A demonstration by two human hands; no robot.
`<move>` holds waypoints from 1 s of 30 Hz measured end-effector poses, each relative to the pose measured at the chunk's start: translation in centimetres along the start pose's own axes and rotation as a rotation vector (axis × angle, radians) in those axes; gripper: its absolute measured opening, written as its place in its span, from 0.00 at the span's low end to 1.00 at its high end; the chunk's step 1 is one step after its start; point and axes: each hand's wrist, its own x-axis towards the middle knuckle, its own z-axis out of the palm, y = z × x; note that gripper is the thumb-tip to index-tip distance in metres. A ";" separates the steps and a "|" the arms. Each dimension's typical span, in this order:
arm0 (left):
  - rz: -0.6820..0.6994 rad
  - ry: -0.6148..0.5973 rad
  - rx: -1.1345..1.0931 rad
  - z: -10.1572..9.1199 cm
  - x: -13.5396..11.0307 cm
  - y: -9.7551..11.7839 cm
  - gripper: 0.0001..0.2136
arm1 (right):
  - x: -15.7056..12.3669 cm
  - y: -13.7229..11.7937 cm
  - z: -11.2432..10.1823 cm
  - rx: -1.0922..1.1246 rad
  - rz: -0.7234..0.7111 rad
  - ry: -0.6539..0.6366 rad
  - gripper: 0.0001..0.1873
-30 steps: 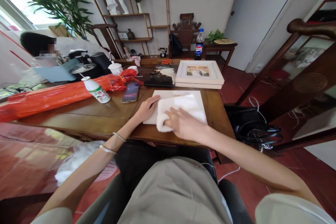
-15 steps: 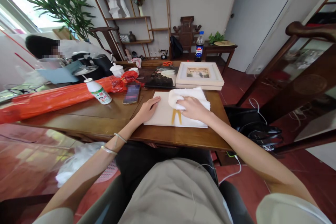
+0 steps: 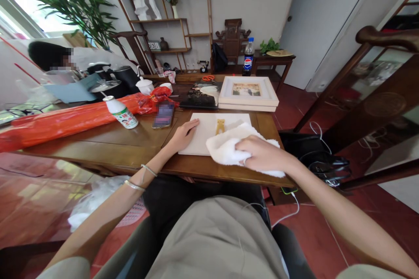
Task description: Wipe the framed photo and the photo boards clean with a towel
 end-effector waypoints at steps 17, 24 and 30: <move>0.005 0.000 0.014 0.1 0.0 0.0 0.18 | -0.3 -0.1 0.9 -0.178 0.021 0.032 0.13; -0.006 -0.008 0.001 0.1 0.0 0.1 0.18 | -2.6 -0.9 0.1 -0.112 0.047 -0.044 0.14; 0.003 0.008 0.013 0.1 0.0 0.0 0.18 | 2.1 5.6 1.4 -0.196 0.130 0.117 0.12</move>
